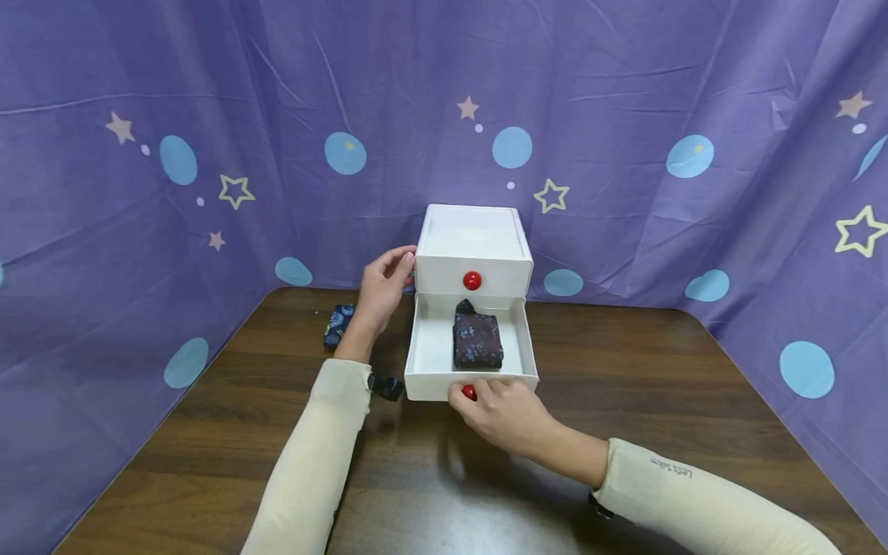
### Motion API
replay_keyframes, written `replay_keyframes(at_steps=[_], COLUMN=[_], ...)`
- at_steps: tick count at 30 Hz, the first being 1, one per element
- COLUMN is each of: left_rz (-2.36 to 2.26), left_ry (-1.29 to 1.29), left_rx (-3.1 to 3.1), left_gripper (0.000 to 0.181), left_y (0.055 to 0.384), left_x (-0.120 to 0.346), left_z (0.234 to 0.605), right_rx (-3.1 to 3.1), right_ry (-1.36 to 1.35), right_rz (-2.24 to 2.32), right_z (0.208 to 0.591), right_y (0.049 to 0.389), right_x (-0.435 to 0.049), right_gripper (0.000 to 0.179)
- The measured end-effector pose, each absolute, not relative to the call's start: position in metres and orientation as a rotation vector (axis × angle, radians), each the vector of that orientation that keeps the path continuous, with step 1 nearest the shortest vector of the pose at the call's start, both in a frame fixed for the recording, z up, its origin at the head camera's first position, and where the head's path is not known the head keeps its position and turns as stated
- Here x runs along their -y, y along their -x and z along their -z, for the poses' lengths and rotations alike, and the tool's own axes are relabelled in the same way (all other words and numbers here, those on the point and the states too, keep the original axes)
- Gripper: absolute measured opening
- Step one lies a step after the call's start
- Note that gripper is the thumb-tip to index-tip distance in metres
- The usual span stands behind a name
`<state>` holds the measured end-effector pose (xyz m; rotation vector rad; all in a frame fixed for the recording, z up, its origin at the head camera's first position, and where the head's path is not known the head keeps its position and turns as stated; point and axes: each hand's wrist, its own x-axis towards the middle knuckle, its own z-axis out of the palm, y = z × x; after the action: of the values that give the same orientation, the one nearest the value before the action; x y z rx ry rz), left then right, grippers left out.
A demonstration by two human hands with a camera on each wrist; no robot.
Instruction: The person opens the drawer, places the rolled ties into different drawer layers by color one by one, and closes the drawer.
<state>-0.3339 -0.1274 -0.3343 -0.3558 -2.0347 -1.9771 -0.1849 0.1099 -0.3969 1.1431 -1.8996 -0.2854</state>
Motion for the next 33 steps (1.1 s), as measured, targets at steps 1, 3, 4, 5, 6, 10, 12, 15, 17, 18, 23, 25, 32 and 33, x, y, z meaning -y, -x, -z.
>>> replay_keyframes(at_steps=[1, 3, 4, 5, 6, 10, 12, 15, 17, 18, 23, 25, 32, 33], left_rz=[1.977, 1.966, 1.958, 1.953, 1.949, 1.939, 1.937, 1.933, 1.938, 1.938, 1.946, 1.947, 1.940, 1.940], left_ry=[0.357, 0.355, 0.355, 0.357, 0.359, 0.364, 0.360, 0.353, 0.355, 0.357, 0.363, 0.362, 0.363, 0.362], left_rx=[2.032, 2.035, 2.036, 2.036, 2.032, 2.027, 2.031, 2.040, 2.038, 2.038, 2.030, 2.028, 2.024, 2.023], left_gripper=[0.039, 0.040, 0.040, 0.040, 0.040, 0.040, 0.040, 0.040, 0.040, 0.040, 0.040, 0.040, 0.038, 0.038], left_y=[0.333, 0.333, 0.333, 0.333, 0.334, 0.335, 0.335, 0.334, 0.334, 0.334, 0.333, 0.333, 0.332, 0.333], left_x=[0.127, 0.127, 0.127, 0.127, 0.127, 0.127, 0.127, 0.127, 0.127, 0.127, 0.127, 0.127, 0.127, 0.127], left_z=[0.334, 0.335, 0.335, 0.335, 0.335, 0.336, 0.336, 0.336, 0.336, 0.336, 0.336, 0.335, 0.336, 0.336], right_rx=[1.895, 1.891, 1.888, 1.886, 1.883, 1.864, 1.855, 1.851, 1.853, 1.857, 1.883, 1.892, 1.906, 1.912], right_ry=[-1.137, -1.128, -1.123, -1.119, -1.115, -1.100, -1.095, -1.090, -1.089, -1.087, -1.089, -1.089, -1.097, -1.100], right_rz=[0.290, 0.296, 0.298, 0.302, 0.303, 0.308, 0.306, 0.304, 0.304, 0.304, 0.306, 0.307, 0.316, 0.318], right_z=[0.397, 0.396, 0.395, 0.395, 0.394, 0.392, 0.392, 0.391, 0.391, 0.391, 0.390, 0.389, 0.387, 0.387], right_y=[0.185, 0.185, 0.186, 0.186, 0.186, 0.186, 0.187, 0.188, 0.188, 0.189, 0.191, 0.192, 0.195, 0.195], right_x=[-0.110, -0.110, -0.110, -0.110, -0.111, -0.111, -0.111, -0.111, -0.111, -0.111, -0.112, -0.112, -0.113, -0.113], right_gripper=[0.022, 0.024, 0.024, 0.024, 0.024, 0.024, 0.024, 0.024, 0.023, 0.023, 0.024, 0.025, 0.025, 0.023])
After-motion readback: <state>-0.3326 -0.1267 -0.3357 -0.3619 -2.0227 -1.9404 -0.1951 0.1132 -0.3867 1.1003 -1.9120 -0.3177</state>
